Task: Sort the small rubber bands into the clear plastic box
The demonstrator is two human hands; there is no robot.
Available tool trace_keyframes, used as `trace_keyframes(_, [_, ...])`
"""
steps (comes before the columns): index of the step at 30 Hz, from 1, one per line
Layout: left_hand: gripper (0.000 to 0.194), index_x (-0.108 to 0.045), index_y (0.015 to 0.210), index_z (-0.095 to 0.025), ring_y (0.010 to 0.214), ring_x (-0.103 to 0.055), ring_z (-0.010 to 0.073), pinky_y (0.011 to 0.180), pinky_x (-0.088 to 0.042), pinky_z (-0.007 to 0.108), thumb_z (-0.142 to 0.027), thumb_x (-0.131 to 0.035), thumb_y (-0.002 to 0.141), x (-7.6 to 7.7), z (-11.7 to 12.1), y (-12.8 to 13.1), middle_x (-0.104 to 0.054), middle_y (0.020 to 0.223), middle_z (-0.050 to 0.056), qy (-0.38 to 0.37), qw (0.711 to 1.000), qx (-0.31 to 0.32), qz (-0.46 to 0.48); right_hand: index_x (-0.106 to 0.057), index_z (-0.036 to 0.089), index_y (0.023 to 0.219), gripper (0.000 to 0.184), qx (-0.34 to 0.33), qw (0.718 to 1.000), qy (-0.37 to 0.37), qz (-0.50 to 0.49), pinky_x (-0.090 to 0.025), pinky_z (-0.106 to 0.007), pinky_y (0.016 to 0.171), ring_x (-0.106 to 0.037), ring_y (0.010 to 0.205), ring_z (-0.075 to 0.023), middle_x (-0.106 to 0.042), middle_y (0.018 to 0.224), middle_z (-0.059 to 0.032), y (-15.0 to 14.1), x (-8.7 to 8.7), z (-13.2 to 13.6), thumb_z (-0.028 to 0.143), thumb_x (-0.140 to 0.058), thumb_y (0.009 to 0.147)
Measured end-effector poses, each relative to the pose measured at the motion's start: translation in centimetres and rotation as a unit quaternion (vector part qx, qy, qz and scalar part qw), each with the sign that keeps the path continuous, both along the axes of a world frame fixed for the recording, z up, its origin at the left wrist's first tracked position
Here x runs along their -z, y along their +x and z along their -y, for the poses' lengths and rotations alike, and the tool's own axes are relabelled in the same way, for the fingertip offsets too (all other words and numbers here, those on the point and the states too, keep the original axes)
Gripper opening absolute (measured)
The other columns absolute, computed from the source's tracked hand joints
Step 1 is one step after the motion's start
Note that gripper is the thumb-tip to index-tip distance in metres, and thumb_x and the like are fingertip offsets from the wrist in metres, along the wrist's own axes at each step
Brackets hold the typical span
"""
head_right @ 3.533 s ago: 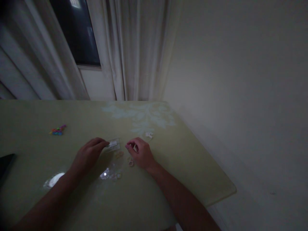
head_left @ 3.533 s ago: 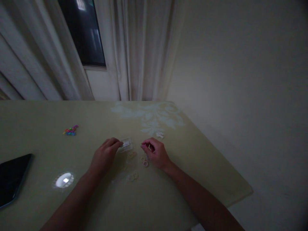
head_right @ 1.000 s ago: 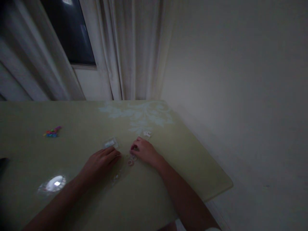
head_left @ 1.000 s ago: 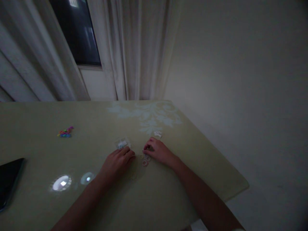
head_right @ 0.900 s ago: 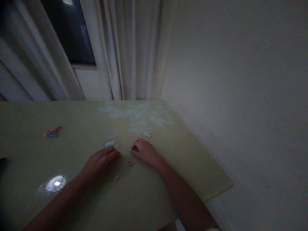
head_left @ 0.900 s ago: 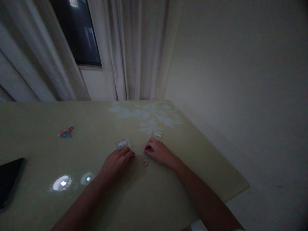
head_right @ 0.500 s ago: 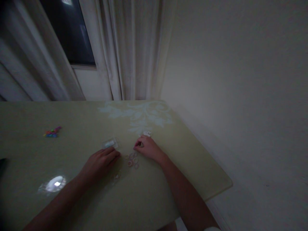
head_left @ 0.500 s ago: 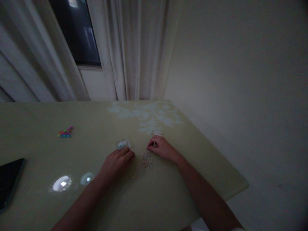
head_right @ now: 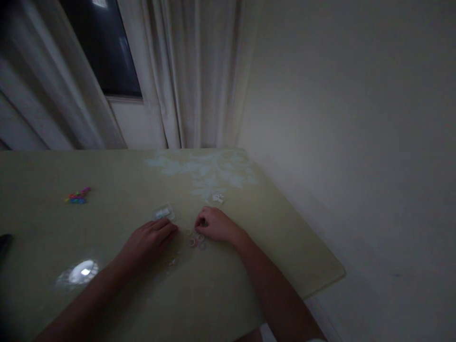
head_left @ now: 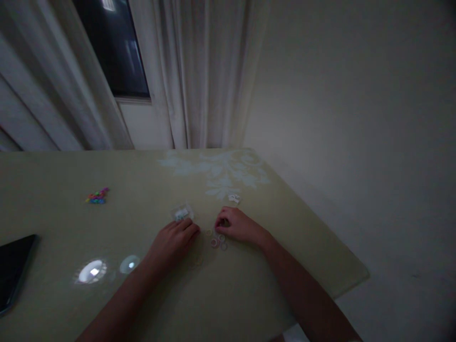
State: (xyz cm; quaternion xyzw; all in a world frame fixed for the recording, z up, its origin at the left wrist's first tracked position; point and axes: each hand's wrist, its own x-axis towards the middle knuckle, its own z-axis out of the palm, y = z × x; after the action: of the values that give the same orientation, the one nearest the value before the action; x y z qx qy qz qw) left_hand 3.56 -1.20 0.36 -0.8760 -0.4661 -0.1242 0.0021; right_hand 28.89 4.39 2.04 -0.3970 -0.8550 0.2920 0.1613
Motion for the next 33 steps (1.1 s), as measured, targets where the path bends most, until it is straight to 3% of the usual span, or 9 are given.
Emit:
trace_keyframes(10, [0.027, -0.076, 0.101, -0.021, 0.088, -0.073, 0.0246, 0.083, -0.057, 0.037, -0.016, -0.050, 0.104, 0.1, 0.0, -0.2, -0.076, 0.096, 0.008, 0.002, 1.000, -0.003, 0.016, -0.078, 0.016, 0.089, 0.004, 0.057, 0.996, 0.030, -0.065, -0.042, -0.026, 0.075, -0.056, 0.080, -0.0144, -0.063, 0.086, -0.0019, -0.1, 0.4, -0.7, 0.015, -0.082, 0.087])
trace_keyframes(14, [0.027, -0.077, 0.107, -0.022, 0.089, -0.074, 0.0209, 0.079, -0.056, 0.030, -0.022, -0.050, 0.106, 0.0, 0.3, 0.5, -0.076, 0.101, 0.007, -0.064, 0.990, 0.006, 0.124, -0.079, 0.016, 0.092, 0.002, 0.083, 0.993, 0.027, -0.075, -0.043, -0.026, 0.076, -0.059, 0.081, -0.0140, -0.064, 0.090, -0.0030, -0.9, 1.3, -0.6, 0.016, -0.080, 0.090])
trace_keyframes(18, [0.029, -0.078, 0.118, -0.024, 0.091, -0.073, 0.0193, 0.081, -0.056, 0.027, -0.029, -0.051, 0.107, 0.2, 0.9, 2.2, -0.075, 0.105, 0.008, -0.131, 0.969, 0.047, 0.206, -0.080, 0.015, 0.092, 0.004, 0.087, 0.992, 0.037, -0.079, -0.044, -0.027, 0.079, -0.060, 0.084, -0.0149, -0.066, 0.091, -0.0037, -0.9, 1.0, -0.5, 0.014, -0.081, 0.089])
trace_keyframes(24, [0.022, -0.079, 0.106, -0.025, 0.095, -0.070, 0.0211, 0.084, -0.054, 0.030, -0.027, -0.057, 0.103, 0.7, 1.6, 3.6, -0.073, 0.106, 0.006, -0.158, 0.962, 0.040, 0.218, -0.080, 0.016, 0.087, 0.005, 0.005, 0.998, -0.017, -0.064, -0.042, -0.024, 0.071, -0.057, 0.075, -0.0128, -0.067, 0.083, -0.0005, 0.7, -0.4, -0.5, 0.012, -0.081, 0.086])
trace_keyframes(28, [0.016, -0.074, 0.099, -0.022, 0.092, -0.070, 0.0210, 0.081, -0.052, 0.030, -0.026, -0.059, 0.099, 0.8, 1.1, 3.3, -0.072, 0.105, 0.007, -0.205, 0.948, 0.032, 0.243, -0.081, 0.017, 0.088, 0.010, -0.025, 0.998, -0.054, -0.038, -0.041, -0.023, 0.069, -0.058, 0.074, -0.0127, -0.066, 0.083, -0.0002, 0.9, -0.3, -0.5, 0.009, -0.080, 0.082])
trace_keyframes(33, [0.016, -0.074, 0.102, -0.020, 0.092, -0.069, 0.0220, 0.080, -0.052, 0.031, -0.026, -0.060, 0.096, 0.8, 0.8, 2.9, -0.072, 0.104, 0.008, -0.244, 0.935, 0.019, 0.258, -0.080, 0.017, 0.086, 0.006, -0.036, 0.997, -0.043, -0.049, -0.041, -0.023, 0.069, -0.056, 0.073, -0.0123, -0.063, 0.080, 0.0007, 0.5, 0.0, -0.4, 0.012, -0.080, 0.084])
